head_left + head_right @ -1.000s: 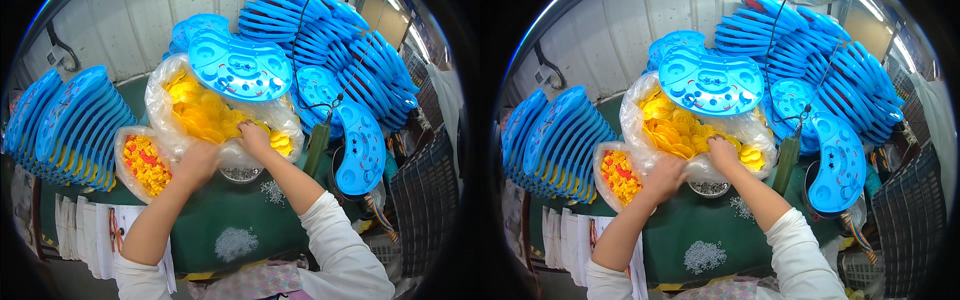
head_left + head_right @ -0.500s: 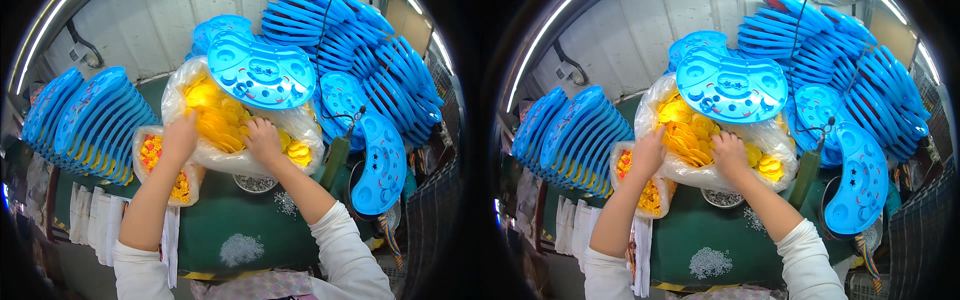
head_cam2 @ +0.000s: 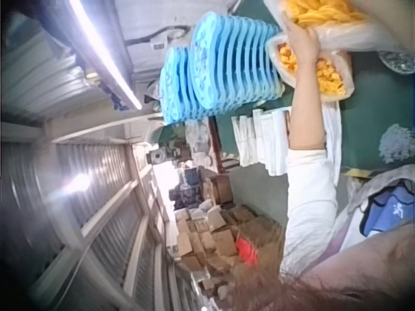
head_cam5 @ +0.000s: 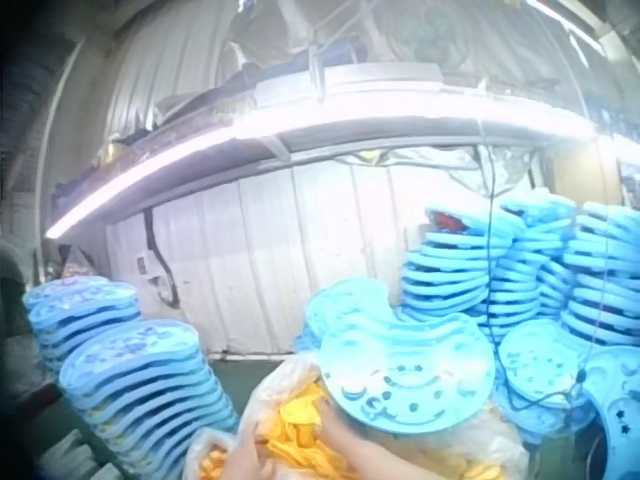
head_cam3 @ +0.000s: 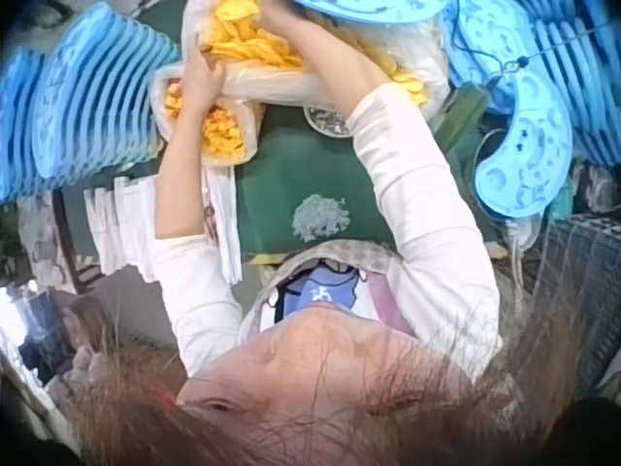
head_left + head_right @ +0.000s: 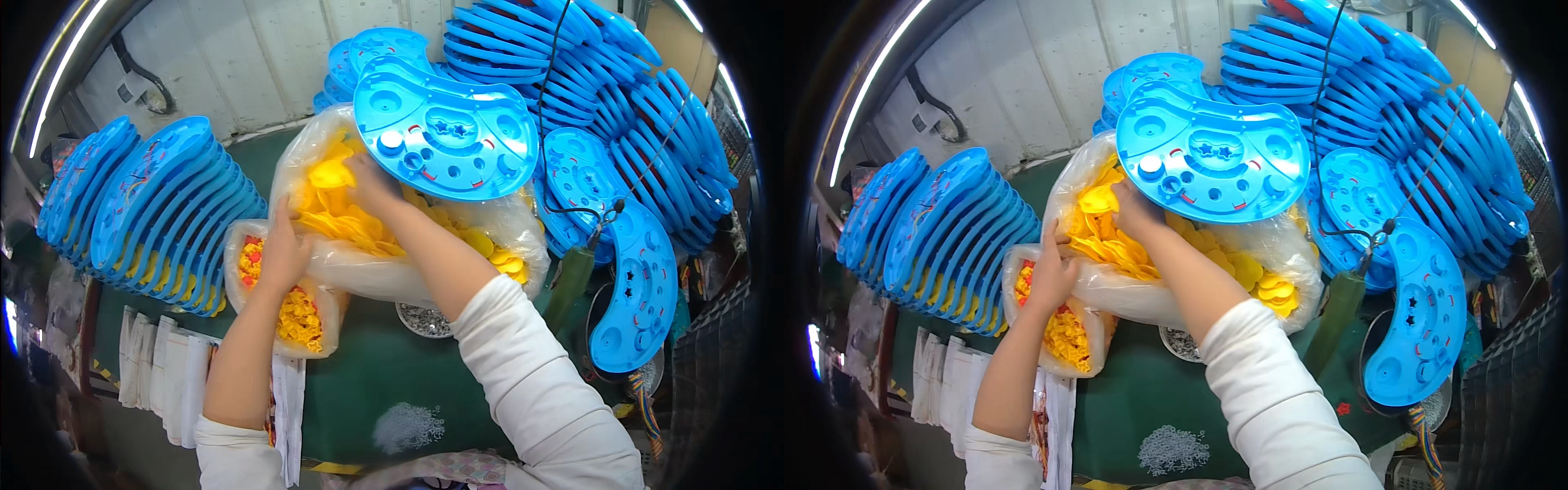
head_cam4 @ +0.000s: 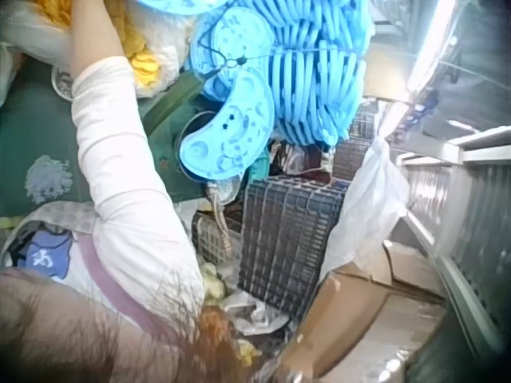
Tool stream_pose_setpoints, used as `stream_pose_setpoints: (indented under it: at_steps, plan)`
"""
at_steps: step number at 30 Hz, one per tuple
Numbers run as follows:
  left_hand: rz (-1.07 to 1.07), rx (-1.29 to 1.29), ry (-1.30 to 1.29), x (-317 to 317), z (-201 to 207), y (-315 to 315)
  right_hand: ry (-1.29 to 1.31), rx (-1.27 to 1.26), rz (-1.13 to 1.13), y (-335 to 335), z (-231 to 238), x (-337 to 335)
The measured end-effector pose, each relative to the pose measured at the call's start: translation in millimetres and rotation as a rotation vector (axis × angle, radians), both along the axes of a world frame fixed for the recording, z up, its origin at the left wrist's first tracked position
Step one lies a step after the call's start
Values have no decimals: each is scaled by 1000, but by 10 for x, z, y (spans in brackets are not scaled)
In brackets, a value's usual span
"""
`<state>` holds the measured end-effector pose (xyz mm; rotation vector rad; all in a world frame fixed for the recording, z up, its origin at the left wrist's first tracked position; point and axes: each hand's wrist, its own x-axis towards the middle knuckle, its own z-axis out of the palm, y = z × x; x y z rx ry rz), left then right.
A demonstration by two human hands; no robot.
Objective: The person uses a soldering iron to attach small wires and components onto a blue plastic toy base. They repeatedly place star-shaped pieces and other small parts into designated slots, solder connections, and then set the completed base aside before picking up a new one.
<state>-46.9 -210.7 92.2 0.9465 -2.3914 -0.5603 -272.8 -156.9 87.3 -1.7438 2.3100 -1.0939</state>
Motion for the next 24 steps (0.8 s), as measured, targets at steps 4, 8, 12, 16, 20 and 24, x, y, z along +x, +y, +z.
stream_pose_setpoints:
  at_steps: [4,8,12,16,20,24]
  plan:
    - [34,-60,-12,-123,116,268,235,-169,225,504,-188,263]
    - [-262,-595,76,-299,82,527,-109,-467,431,734,-183,319]
    - [-452,-494,36,-460,-20,504,-273,-369,141,651,-371,-249]
    - [-406,-530,-16,-417,-117,482,150,-127,-32,558,-412,-709]
    - [-369,-525,-22,-343,-169,528,364,-36,-264,475,-269,-850]
    - [-347,-530,-3,-293,-274,522,544,-89,-395,229,-325,-913]
